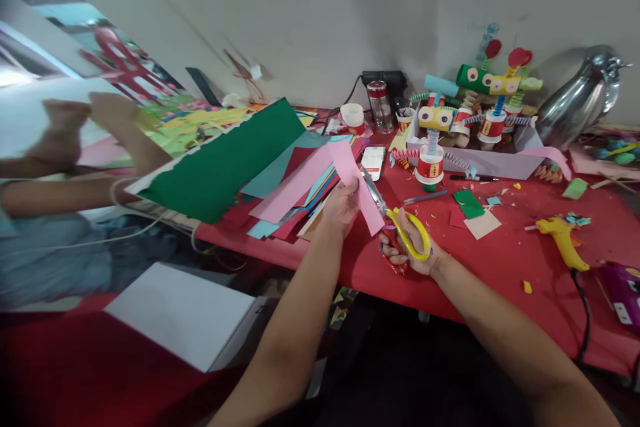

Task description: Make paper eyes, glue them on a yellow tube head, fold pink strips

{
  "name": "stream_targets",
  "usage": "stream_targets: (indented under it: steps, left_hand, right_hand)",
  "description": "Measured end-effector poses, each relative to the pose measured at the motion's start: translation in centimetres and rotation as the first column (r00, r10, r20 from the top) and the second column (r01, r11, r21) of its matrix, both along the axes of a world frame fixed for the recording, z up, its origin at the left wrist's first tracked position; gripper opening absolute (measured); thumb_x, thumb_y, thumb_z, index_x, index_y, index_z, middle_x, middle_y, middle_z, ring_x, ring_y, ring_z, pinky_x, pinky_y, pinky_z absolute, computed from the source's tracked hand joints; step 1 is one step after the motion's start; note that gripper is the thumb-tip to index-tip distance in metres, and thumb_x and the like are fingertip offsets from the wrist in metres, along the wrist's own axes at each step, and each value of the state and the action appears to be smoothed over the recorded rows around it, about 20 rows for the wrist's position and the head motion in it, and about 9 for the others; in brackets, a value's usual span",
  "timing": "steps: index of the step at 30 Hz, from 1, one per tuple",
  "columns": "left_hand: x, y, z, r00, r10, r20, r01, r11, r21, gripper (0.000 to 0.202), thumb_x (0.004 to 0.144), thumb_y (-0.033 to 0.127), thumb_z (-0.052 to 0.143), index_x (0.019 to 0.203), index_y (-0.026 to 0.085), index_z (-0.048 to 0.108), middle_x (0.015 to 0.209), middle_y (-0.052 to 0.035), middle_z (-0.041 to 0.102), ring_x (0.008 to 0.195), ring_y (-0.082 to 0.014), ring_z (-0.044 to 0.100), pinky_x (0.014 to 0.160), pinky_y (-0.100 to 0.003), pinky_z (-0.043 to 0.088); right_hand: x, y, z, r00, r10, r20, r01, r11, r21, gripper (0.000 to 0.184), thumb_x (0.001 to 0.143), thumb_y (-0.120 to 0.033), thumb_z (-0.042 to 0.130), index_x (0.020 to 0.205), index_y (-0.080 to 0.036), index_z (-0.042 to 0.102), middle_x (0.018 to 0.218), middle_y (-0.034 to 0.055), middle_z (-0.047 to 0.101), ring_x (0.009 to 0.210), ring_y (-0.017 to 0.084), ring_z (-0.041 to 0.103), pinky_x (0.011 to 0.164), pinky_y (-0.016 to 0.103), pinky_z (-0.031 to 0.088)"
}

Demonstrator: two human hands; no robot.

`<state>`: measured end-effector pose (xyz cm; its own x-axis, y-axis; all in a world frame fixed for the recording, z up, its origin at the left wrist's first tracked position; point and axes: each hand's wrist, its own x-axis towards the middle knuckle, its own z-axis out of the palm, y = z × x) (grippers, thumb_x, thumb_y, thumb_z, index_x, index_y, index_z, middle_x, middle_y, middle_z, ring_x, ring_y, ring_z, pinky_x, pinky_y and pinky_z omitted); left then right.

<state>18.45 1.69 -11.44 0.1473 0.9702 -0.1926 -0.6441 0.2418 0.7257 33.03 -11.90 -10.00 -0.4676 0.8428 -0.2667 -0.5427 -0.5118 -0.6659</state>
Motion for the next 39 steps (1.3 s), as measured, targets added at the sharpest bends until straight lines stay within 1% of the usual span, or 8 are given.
stream_targets:
  steps: [4,10,17,27,30,33,36,39]
  left_hand:
    - [-0.1,0.3,-0.3,1.0,-0.001,-0.008,0.0,1.0,-0.009,0.024,0.074,0.009,0.076,0.096,0.015,0.068,0.074,0.001,0.074,0.064,-0.0118,0.069,0.077,-0.024,0.056]
    - [-0.4,0.4,-0.6,1.0,0.026,-0.018,-0.026,1.0,0.008,0.026,0.069,0.012,0.08,0.092,0.015,0.067,0.073,0.0009,0.074,0.065,-0.0129,0.069,0.081,-0.027,0.056]
    - [-0.1,-0.3,-0.6,0.993,-0.116,-0.007,0.117,0.993,0.023,0.029,0.066,0.01,0.081,0.092,0.016,0.068,0.076,-0.0012,0.075,0.076,-0.0182,0.073,0.092,-0.034,0.056]
    - [-0.6,0.0,-0.6,0.997,-0.058,-0.06,0.057,0.998,-0.023,0.029,0.066,0.01,0.081,0.09,0.017,0.068,0.074,-0.0002,0.074,0.074,-0.0184,0.072,0.086,-0.033,0.058]
    - [-0.8,-0.2,-0.5,0.993,-0.102,-0.059,0.101,0.995,-0.01,0.03,0.064,0.008,0.082,0.09,0.016,0.068,0.075,-0.0002,0.074,0.074,-0.0179,0.072,0.089,-0.034,0.057]
    - [-0.7,-0.8,-0.1,0.981,-0.184,-0.053,0.186,0.982,0.03,0.041,0.062,0.006,0.082,0.099,0.016,0.07,0.08,-0.0015,0.075,0.083,-0.0203,0.073,0.094,-0.036,0.055]
    - [-0.4,-1.0,0.6,0.984,-0.179,-0.019,0.18,0.982,0.063,0.044,0.066,0.013,0.082,0.108,0.017,0.07,0.091,-0.0055,0.078,0.098,-0.0239,0.073,0.098,-0.038,0.054]
    - [-0.1,-0.6,1.1,0.996,-0.092,0.02,0.091,0.995,0.036,0.026,0.077,0.024,0.076,0.101,0.014,0.072,0.088,-0.0079,0.078,0.098,-0.0233,0.073,0.096,-0.035,0.055]
  right_hand:
    - [0.1,-0.1,0.3,1.0,0.005,-0.026,-0.005,1.0,-0.017,0.052,0.078,-0.07,0.064,0.088,-0.022,0.05,0.07,-0.0033,0.051,0.049,0.006,0.035,0.037,0.013,0.018]
    - [0.1,-0.2,0.3,0.999,0.035,-0.015,-0.035,0.999,-0.039,0.054,0.078,-0.073,0.062,0.081,-0.021,0.048,0.068,-0.0029,0.049,0.048,0.006,0.032,0.036,0.013,0.017]
    - [0.0,-0.1,0.5,1.0,-0.028,0.006,0.028,0.998,-0.062,0.052,0.079,-0.072,0.061,0.081,-0.021,0.051,0.068,-0.0021,0.05,0.05,0.006,0.035,0.037,0.013,0.018]
    - [0.1,-0.3,0.5,1.0,-0.01,-0.01,0.009,0.998,-0.063,0.049,0.08,-0.068,0.063,0.088,-0.021,0.052,0.069,-0.0027,0.05,0.049,0.007,0.034,0.037,0.013,0.018]
    - [0.1,-0.2,0.3,1.0,-0.021,-0.004,0.021,0.998,-0.057,0.051,0.078,-0.069,0.064,0.083,-0.02,0.051,0.068,-0.0024,0.05,0.049,0.006,0.034,0.037,0.013,0.017]
    - [0.1,-0.1,0.2,0.999,-0.032,0.012,0.033,0.998,-0.058,0.053,0.077,-0.071,0.064,0.08,-0.019,0.051,0.066,-0.0026,0.05,0.049,0.006,0.035,0.037,0.013,0.017]
    - [0.0,-0.1,0.2,0.999,-0.042,0.016,0.043,0.998,-0.052,0.051,0.076,-0.068,0.067,0.082,-0.02,0.052,0.066,-0.0033,0.05,0.048,0.006,0.035,0.037,0.013,0.017]
    - [-0.1,-0.1,0.1,0.999,-0.032,0.019,0.033,0.997,-0.067,0.05,0.076,-0.066,0.07,0.084,-0.02,0.052,0.066,-0.0037,0.051,0.047,0.005,0.036,0.037,0.013,0.017]
